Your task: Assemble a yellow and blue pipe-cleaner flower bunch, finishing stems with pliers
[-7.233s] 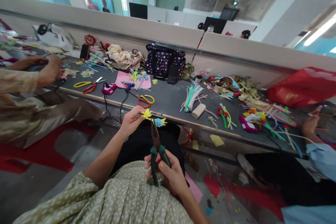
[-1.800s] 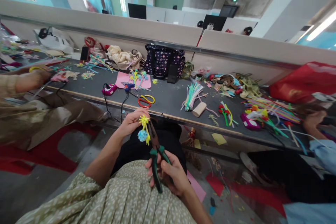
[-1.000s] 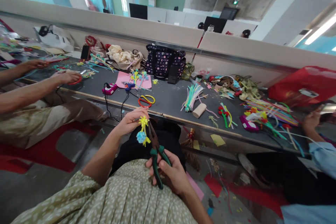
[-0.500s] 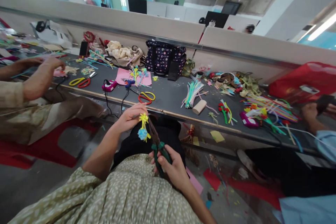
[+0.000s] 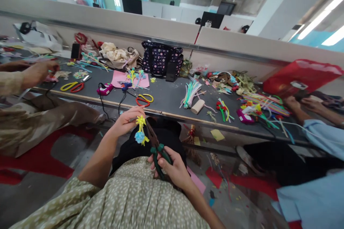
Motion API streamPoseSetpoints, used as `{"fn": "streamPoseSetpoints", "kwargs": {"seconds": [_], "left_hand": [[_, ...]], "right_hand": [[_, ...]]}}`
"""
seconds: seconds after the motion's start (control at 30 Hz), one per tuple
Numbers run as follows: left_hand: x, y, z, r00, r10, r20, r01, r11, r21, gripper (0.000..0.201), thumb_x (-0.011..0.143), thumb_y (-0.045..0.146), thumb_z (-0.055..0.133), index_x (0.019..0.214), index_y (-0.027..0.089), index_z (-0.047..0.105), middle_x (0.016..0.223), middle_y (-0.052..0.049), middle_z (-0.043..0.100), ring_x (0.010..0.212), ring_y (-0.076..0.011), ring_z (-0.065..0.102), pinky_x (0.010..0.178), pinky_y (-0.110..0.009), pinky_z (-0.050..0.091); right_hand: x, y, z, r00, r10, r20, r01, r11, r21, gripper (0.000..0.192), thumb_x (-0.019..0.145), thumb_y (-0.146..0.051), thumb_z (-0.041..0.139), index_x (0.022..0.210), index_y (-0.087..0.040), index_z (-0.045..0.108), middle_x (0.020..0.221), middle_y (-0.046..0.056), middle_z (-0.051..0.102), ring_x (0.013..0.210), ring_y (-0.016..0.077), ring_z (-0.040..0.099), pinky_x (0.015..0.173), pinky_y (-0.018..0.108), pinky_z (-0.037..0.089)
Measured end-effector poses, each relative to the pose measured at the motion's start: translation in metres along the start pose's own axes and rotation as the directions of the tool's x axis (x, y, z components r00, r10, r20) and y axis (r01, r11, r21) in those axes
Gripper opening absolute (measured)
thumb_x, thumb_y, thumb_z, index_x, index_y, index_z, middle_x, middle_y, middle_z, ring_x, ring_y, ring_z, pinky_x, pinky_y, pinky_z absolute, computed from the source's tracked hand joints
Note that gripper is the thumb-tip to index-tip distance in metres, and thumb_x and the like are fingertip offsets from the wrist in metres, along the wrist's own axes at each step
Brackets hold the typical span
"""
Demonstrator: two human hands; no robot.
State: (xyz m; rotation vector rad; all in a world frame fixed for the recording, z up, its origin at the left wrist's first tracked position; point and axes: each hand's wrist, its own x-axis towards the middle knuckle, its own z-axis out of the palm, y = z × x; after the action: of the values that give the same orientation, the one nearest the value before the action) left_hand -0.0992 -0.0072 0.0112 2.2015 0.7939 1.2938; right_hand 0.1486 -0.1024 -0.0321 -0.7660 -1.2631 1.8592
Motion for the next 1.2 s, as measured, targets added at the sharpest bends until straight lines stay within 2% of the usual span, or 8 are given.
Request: {"fn": "streamPoseSetpoints", "kwargs": {"seconds": [0.23, 0.47, 0.83, 1.2], "left_hand": [[0.000, -0.007, 0.001, 0.999, 0.002, -0.042, -0.003, 0.999, -0.035, 0.024, 0.087, 0.039, 0.058, 0.087, 0.017, 0.067, 0.088, -0.008, 0.065, 0.090, -0.0212, 0.059, 0.107, -0.051, 0.037], [0.000, -0.007, 0.002, 0.997, -0.015, -0.076, 0.010, 0.998, -0.069, 0.022, 0.087, 0.037, 0.058, 0.084, 0.017, 0.066, 0.087, -0.007, 0.064, 0.088, -0.0207, 0.058, 0.107, -0.050, 0.037], [-0.003, -0.004, 0.002, 0.998, -0.018, -0.059, 0.015, 0.999, -0.051, 0.022, 0.088, 0.035, 0.055, 0.084, 0.016, 0.066, 0.086, -0.008, 0.064, 0.089, -0.0208, 0.058, 0.108, -0.048, 0.036], [-0.004, -0.006, 0.004, 0.998, 0.017, -0.059, -0.020, 0.998, -0.056, 0.017, 0.088, 0.030, 0.056, 0.085, 0.016, 0.065, 0.085, -0.007, 0.063, 0.088, -0.0202, 0.058, 0.108, -0.048, 0.037]], "right_hand": [[0.000, -0.006, -0.002, 0.999, -0.005, -0.034, 0.005, 1.000, -0.018, 0.029, 0.083, -0.043, 0.068, 0.088, -0.016, 0.058, 0.094, 0.009, 0.070, 0.059, 0.0120, 0.061, 0.055, 0.026, 0.054], [-0.003, -0.005, -0.001, 1.000, 0.002, 0.005, -0.003, 0.992, 0.129, 0.030, 0.080, -0.041, 0.072, 0.091, -0.016, 0.058, 0.101, 0.013, 0.069, 0.081, 0.0206, 0.067, 0.068, 0.035, 0.057], [-0.003, 0.005, -0.002, 0.999, 0.023, 0.049, -0.031, 0.985, 0.167, 0.027, 0.082, -0.038, 0.070, 0.090, -0.015, 0.059, 0.099, 0.013, 0.068, 0.065, 0.0149, 0.065, 0.056, 0.027, 0.054], [-0.002, 0.005, -0.003, 0.999, 0.009, 0.053, -0.018, 0.985, 0.173, 0.023, 0.084, -0.035, 0.069, 0.090, -0.015, 0.059, 0.100, 0.013, 0.068, 0.069, 0.0163, 0.066, 0.056, 0.027, 0.054]]}}
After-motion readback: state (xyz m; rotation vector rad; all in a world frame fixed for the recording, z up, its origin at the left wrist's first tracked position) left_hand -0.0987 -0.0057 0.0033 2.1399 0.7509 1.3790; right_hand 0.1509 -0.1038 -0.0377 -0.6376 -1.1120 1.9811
